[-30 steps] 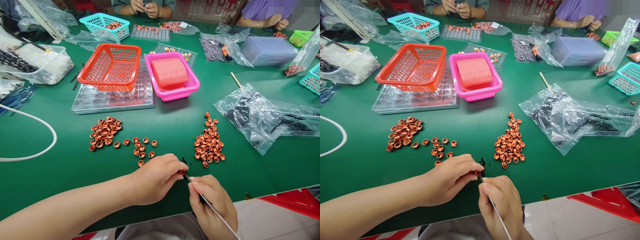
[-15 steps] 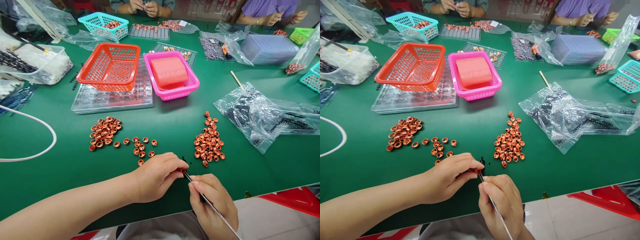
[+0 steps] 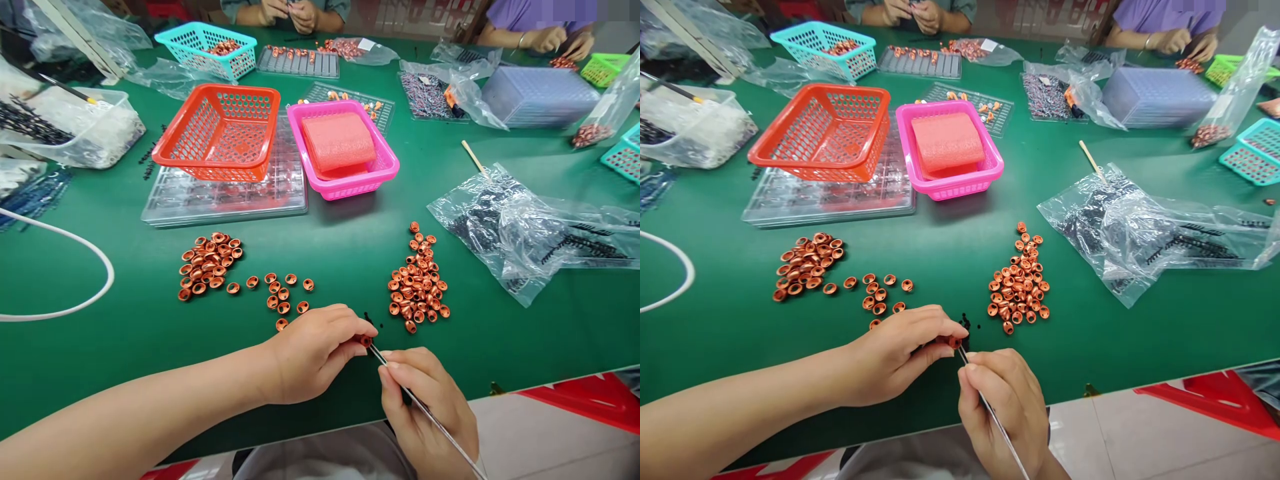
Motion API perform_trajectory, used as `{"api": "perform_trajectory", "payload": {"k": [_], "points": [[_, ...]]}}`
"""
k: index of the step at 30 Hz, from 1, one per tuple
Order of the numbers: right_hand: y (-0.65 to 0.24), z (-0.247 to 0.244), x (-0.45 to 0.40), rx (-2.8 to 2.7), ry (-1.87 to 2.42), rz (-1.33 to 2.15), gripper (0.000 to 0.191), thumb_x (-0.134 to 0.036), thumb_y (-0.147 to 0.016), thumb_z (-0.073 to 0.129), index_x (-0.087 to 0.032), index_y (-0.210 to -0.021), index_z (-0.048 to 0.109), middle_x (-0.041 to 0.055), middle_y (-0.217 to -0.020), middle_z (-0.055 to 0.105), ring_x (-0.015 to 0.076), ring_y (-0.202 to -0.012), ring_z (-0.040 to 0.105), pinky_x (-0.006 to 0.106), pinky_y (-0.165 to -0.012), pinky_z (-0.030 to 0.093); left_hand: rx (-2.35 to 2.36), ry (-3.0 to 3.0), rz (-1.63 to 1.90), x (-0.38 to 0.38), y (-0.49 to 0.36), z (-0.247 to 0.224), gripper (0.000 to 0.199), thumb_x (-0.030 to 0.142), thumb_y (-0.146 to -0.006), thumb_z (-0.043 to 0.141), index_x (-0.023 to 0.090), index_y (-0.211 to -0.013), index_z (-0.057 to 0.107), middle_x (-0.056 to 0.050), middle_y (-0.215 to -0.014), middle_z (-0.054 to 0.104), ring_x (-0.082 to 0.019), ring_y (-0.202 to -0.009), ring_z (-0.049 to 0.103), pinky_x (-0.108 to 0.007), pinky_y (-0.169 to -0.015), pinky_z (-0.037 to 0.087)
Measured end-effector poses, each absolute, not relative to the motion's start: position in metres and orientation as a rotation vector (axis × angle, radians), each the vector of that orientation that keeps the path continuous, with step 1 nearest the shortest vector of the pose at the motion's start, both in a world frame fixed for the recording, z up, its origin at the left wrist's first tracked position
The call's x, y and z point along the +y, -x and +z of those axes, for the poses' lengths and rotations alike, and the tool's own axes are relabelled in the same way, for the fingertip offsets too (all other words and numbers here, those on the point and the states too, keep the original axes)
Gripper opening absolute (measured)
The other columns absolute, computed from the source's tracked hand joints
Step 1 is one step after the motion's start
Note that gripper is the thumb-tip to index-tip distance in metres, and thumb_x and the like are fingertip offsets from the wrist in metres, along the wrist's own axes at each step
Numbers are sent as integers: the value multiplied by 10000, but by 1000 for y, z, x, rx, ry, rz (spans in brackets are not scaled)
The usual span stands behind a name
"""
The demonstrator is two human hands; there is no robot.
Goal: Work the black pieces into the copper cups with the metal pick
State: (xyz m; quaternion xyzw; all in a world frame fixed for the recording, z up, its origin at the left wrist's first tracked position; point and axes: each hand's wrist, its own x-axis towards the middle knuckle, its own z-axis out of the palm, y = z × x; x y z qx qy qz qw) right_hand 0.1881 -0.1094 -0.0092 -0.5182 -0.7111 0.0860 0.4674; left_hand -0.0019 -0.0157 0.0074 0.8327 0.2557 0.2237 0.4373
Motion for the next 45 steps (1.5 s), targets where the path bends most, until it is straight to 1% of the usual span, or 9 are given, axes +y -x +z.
{"api": "perform_trajectory", "payload": {"k": [7,13,17,21,26,33,38,45], "points": [[-188,-9,-110,-1733,1290,228,270,-11,-841,659,-191,-1041,633,49,-923,745,134,-813,712,265,-722,607,613,-2076,655,-17,2,-7,187,177,-1008,495,159,-1136,630,-66,-885,697,-173,-801,621,-269,-732,505],[-188,-8,-110,-1723,1290,230,268,-26,-849,654,-209,-1044,638,35,-905,757,133,-789,734,250,-702,613,606,-2083,647,-17,2,-7,181,166,-1005,495,160,-1129,626,-57,-871,688,-173,-815,620,-263,-739,499],[-187,-7,-109,-1716,1300,235,271,-44,-853,658,-229,-1050,638,25,-892,764,138,-763,747,246,-685,615,618,-2081,600,-17,2,-2,186,150,-1000,497,155,-1134,626,-61,-895,696,-173,-824,619,-258,-728,496],[-187,-7,-109,-1718,1279,235,279,-22,-843,657,-208,-1050,639,37,-899,760,137,-783,740,246,-692,614,619,-2085,599,-17,3,-2,199,152,-1002,493,161,-1155,621,-65,-921,700,-174,-831,620,-254,-706,493],[-188,-9,-109,-1734,1272,222,281,-14,-839,659,-201,-1048,638,40,-908,753,134,-793,724,256,-697,613,632,-2080,553,-16,4,0,204,139,-1001,495,161,-1161,619,-71,-945,702,-175,-852,622,-258,-713,499],[-186,-9,-108,-1742,1262,207,274,-16,-839,662,-205,-1036,639,46,-923,748,135,-797,713,261,-689,607,638,-2078,541,-16,3,5,187,133,-996,509,153,-1140,628,-72,-942,705,-170,-831,621,-255,-720,503],[-187,-10,-111,-1743,1260,226,295,5,-828,666,-185,-1051,638,61,-945,742,141,-823,706,269,-703,604,648,-2075,528,-16,3,4,192,134,-995,508,154,-1145,628,-75,-954,710,-173,-840,624,-260,-733,508],[-188,-10,-110,-1736,1250,222,291,-4,-832,665,-197,-1047,636,49,-931,747,136,-808,715,258,-691,607,626,-2076,533,-15,3,4,191,136,-998,508,146,-1150,624,-79,-968,711,-175,-860,629,-267,-751,517]]}}
